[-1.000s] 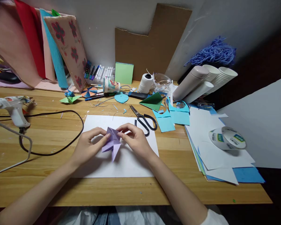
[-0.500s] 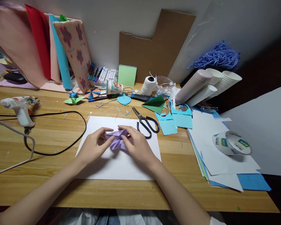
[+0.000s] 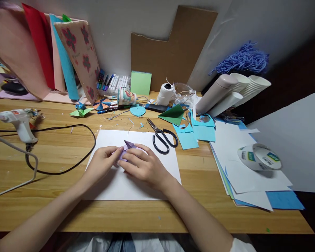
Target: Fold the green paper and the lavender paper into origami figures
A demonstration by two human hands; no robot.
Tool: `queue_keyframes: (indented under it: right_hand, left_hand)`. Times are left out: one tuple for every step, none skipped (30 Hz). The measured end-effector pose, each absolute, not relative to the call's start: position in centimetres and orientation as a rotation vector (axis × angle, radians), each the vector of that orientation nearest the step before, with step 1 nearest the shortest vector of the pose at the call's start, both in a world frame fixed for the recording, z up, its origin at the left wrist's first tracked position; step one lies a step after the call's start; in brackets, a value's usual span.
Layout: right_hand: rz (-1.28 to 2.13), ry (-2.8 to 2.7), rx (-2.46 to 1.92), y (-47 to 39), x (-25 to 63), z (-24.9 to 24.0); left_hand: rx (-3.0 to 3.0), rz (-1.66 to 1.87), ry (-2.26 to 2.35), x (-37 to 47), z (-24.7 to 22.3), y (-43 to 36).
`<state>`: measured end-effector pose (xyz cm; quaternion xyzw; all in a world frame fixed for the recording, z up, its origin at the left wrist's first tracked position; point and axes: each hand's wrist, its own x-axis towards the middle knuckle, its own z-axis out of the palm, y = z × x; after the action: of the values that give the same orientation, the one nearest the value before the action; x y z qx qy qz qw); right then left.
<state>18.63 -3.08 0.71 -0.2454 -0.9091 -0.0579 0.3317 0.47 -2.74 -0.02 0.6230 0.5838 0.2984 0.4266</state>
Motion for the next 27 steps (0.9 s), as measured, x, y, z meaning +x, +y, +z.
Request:
queue_keyframes:
  right_hand:
    - [-0.184, -2.382, -0.662, -3.0, 18.5, 0.6]
    - [-0.206, -2.379, -0.683, -3.0, 18.5, 0.4]
    - [-0.223, -2.369, -0.701, -2.9, 18.5, 0.4]
    - [-0.239, -2.36, -0.713, -2.8, 18.6, 0.3]
    - [-0.254, -2.365, -0.717, -2.7, 18.7, 0.3]
    - [-0.27, -2.382, -0.713, -2.7, 18.8, 0.3]
    - [-0.284, -2.406, -0.707, -2.6, 18.9, 0.3]
    - [-0.294, -2.43, -0.703, -2.5, 19.1, 0.3]
    - [-0.298, -2.45, -0.702, -2.4, 19.2, 0.3]
    - [-0.295, -2.466, -0.704, -2.4, 19.3, 0.3]
    - [-0.29, -2.473, -0.707, -2.3, 19.4, 0.3]
    - [-0.283, -2.476, -0.708, -2.2, 19.5, 0.2]
    - [-0.274, -2.474, -0.705, -2.2, 19.6, 0.2]
    - [-0.263, -2.467, -0.704, -2.1, 19.6, 0.2]
    - [-0.249, -2.459, -0.706, -2.1, 19.7, 0.2]
    - [-0.231, -2.45, -0.712, -2.0, 19.7, 0.3]
    - [-0.208, -2.445, -0.72, -2.0, 19.6, 0.3]
    - [-0.183, -2.439, -0.733, -2.1, 19.6, 0.3]
    - [-0.159, -2.432, -0.751, -2.1, 19.5, 0.4]
    - [-0.134, -2.429, -0.768, -2.1, 19.4, 0.4]
    - [-0.111, -2.426, -0.784, -2.2, 19.3, 0.5]
    - [-0.09, -2.421, -0.801, -2.2, 19.2, 0.5]
    - [-0.072, -2.416, -0.819, -2.2, 19.1, 0.5]
    - [-0.059, -2.409, -0.835, -2.3, 19.1, 0.5]
    - [-0.05, -2.398, -0.85, -2.3, 19.0, 0.5]
    - [-0.047, -2.384, -0.864, -2.3, 19.0, 0.6]
    - [-0.048, -2.368, -0.879, -2.3, 18.9, 0.6]
  left_hand:
    - [1.495, 0.747, 1.407, 0.5, -0.2, -2.6]
    - [1.424, 0.747, 1.353, 0.4, -0.3, -2.5]
    - [1.35, 0.748, 1.303, 0.4, -0.5, -2.3]
    - [1.274, 0.748, 1.256, 0.4, -0.6, -2.2]
    - [1.202, 0.743, 1.208, 0.4, -0.6, -2.1]
    - [1.14, 0.736, 1.165, 0.4, -0.6, -2.1]
    - [1.089, 0.727, 1.128, 0.4, -0.6, -2.0]
    - [1.047, 0.721, 1.1, 0.5, -0.5, -2.0]
    - [1.015, 0.718, 1.078, 0.5, -0.3, -2.0]
    - [0.99, 0.724, 1.063, 0.5, -0.2, -2.0]
    - [0.973, 0.732, 1.052, 0.5, -0.1, -2.0]
    - [0.957, 0.737, 1.042, 0.6, 0.1, -2.0]
    - [0.942, 0.73, 1.029, 0.6, 0.1, -2.1]
    - [0.928, 0.713, 1.018, 0.5, 0.2, -2.1]
    - [0.916, 0.693, 1.012, 0.6, 0.2, -2.1]
    - [0.908, 0.678, 1.009, 0.6, 0.2, -2.1]
    - [0.907, 0.671, 1.009, 0.6, 0.1, -2.2]
    - [0.912, 0.675, 1.011, 0.7, 0.0, -2.2]
    - [0.923, 0.686, 1.012, 0.7, -0.1, -2.3]
    - [0.938, 0.7, 1.013, 0.8, -0.2, -2.4]
    - [0.955, 0.712, 1.014, 0.9, -0.3, -2.4]
    - [0.97, 0.723, 1.015, 1.1, -0.4, -2.5]
    - [0.982, 0.736, 1.015, 1.2, -0.4, -2.5]
    - [0.99, 0.75, 1.013, 1.3, -0.5, -2.6]
    - [0.993, 0.76, 1.005, 1.4, -0.4, -2.7]
    - [0.988, 0.762, 0.992, 1.4, -0.4, -2.7]
    - [0.979, 0.753, 0.973, 1.4, -0.3, -2.7]
